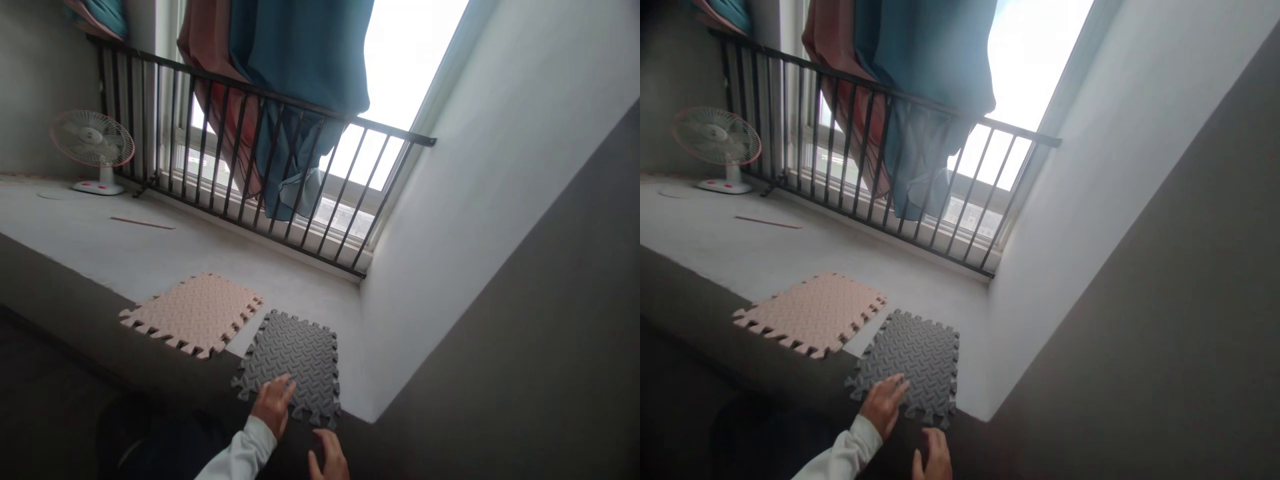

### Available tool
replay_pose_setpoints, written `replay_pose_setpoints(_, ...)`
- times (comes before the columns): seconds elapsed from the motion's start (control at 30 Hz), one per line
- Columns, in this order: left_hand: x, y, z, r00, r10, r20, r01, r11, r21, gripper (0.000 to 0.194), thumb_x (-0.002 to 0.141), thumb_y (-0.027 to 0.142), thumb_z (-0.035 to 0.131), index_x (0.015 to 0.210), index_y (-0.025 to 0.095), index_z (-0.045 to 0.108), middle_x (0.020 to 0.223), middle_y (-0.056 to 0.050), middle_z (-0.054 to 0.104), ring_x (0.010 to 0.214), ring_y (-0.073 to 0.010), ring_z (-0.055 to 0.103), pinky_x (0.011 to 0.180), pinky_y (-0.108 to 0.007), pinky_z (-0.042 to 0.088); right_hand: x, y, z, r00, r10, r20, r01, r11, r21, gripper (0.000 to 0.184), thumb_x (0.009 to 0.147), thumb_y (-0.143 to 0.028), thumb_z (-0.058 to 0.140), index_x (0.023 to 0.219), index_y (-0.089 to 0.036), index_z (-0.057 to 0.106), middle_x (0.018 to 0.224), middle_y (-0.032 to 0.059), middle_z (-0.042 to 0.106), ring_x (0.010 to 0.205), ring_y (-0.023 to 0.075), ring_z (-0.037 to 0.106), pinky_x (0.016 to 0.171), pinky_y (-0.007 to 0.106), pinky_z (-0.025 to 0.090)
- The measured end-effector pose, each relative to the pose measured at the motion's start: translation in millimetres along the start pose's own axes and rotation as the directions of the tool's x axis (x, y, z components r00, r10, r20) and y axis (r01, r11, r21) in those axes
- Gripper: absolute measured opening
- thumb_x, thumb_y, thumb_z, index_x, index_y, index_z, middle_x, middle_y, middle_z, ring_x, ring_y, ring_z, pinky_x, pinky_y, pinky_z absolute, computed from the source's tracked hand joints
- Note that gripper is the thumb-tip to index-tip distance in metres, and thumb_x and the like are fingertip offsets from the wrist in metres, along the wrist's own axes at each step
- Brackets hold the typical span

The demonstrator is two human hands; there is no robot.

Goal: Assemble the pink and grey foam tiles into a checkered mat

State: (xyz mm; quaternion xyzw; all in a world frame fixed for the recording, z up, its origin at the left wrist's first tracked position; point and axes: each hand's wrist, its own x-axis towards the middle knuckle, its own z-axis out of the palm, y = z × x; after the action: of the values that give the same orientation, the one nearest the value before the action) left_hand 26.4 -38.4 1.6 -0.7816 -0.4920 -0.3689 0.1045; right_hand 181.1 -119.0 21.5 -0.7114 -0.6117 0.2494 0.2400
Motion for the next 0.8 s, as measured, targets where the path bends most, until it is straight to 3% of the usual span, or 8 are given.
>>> replay_pose_setpoints(0.07,5.7,-22.3,-8.0,0.932,-0.361,0.041,0.354,0.928,0.117,0.047,0.062,0.01,0.046,0.106,0.023,0.055,0.115,-0.011,0.052,0.107,-0.0244,0.044,0.085,-0.04,0.037,12.9,-7.8,1.9,0.996,-0.069,-0.06,0.055,0.974,-0.218,0.039,0.069,-0.019,0.049,0.107,-0.019,0.055,0.119,0.0097,0.05,0.11,0.0247,0.043,0.094,0.033,0.034)
replay_pose_setpoints(0.13,6.0,-41.1,-10.2,0.766,-0.641,0.035,0.623,0.755,0.204,0.043,0.064,0.02,0.049,0.107,0.017,0.053,0.117,-0.016,0.046,0.109,-0.0295,0.04,0.082,-0.043,0.038,25.0,-18.8,6.0,0.994,-0.098,-0.055,0.068,0.915,-0.399,0.046,0.067,-0.023,0.052,0.113,-0.02,0.052,0.128,0.011,0.042,0.116,0.0285,0.037,0.095,0.04,0.031)
replay_pose_setpoints(0.2,2.5,-54.2,-7.5,0.613,-0.79,0.021,0.768,0.602,0.218,0.044,0.066,0.028,0.048,0.106,0.01,0.051,0.114,-0.02,0.043,0.104,-0.031,0.042,0.078,-0.042,0.04,36.3,-31.1,9.8,0.991,-0.134,0.018,0.125,0.853,-0.506,0.055,0.066,-0.027,0.055,0.12,-0.022,0.045,0.134,0.012,0.034,0.12,0.0304,0.031,0.097,0.047,0.026)
replay_pose_setpoints(0.27,-1.7,-62.0,-2.7,0.551,-0.833,0.042,0.818,0.549,0.17,0.045,0.069,0.028,0.043,0.107,0.004,0.047,0.106,-0.022,0.044,0.097,-0.0287,0.047,0.076,-0.038,0.041,46.5,-42.0,12.5,0.973,-0.191,0.132,0.233,0.801,-0.552,0.061,0.068,-0.029,0.054,0.126,-0.024,0.037,0.137,0.0124,0.027,0.123,0.0304,0.026,0.098,0.051,0.02)
replay_pose_setpoints(0.4,-6.2,-69.2,3.4,0.594,-0.798,0.101,0.802,0.598,0.013,0.04,0.072,0.023,0.037,0.106,0.005,0.043,0.097,-0.019,0.045,0.09,-0.0261,0.051,0.078,-0.036,0.042,61.0,-53.3,17.8,0.938,-0.231,0.258,0.34,0.76,-0.554,0.055,0.077,-0.033,0.044,0.129,-0.023,0.031,0.135,0.0161,0.031,0.122,0.0306,0.028,0.095,0.054,0.023)
replay_pose_setpoints(0.57,-8.2,-72.8,7.1,0.658,-0.743,0.127,0.752,0.637,-0.172,0.037,0.068,0.023,0.042,0.104,0.019,0.041,0.104,-0.012,0.043,0.094,-0.0233,0.051,0.084,-0.035,0.043,69.8,-51.5,26.9,0.962,-0.218,0.165,0.273,0.742,-0.612,0.045,0.081,-0.027,0.037,0.125,-0.018,0.038,0.126,0.0196,0.042,0.115,0.0302,0.039,0.085,0.049,0.037)
replay_pose_setpoints(0.7,-10.2,-68.1,14.7,0.749,-0.641,0.164,0.656,0.688,-0.309,0.048,0.063,0.02,0.043,0.11,0.021,0.038,0.111,-0.01,0.04,0.093,-0.0219,0.052,0.083,-0.034,0.044,71.5,-42.9,24.2,0.973,-0.185,0.135,0.228,0.735,-0.639,0.043,0.082,-0.024,0.035,0.123,-0.017,0.041,0.126,0.019,0.042,0.116,0.0292,0.039,0.088,0.049,0.036)
replay_pose_setpoints(0.8,-11.4,-59.8,21.0,0.814,-0.554,0.173,0.567,0.695,-0.442,0.057,0.058,0.018,0.041,0.115,0.018,0.037,0.113,-0.012,0.04,0.084,-0.0204,0.054,0.07,-0.033,0.049,70.8,-32.2,16.2,0.981,-0.15,0.121,0.193,0.728,-0.658,0.045,0.08,-0.023,0.038,0.125,-0.016,0.038,0.128,0.0192,0.039,0.118,0.0291,0.036,0.09,0.049,0.035)
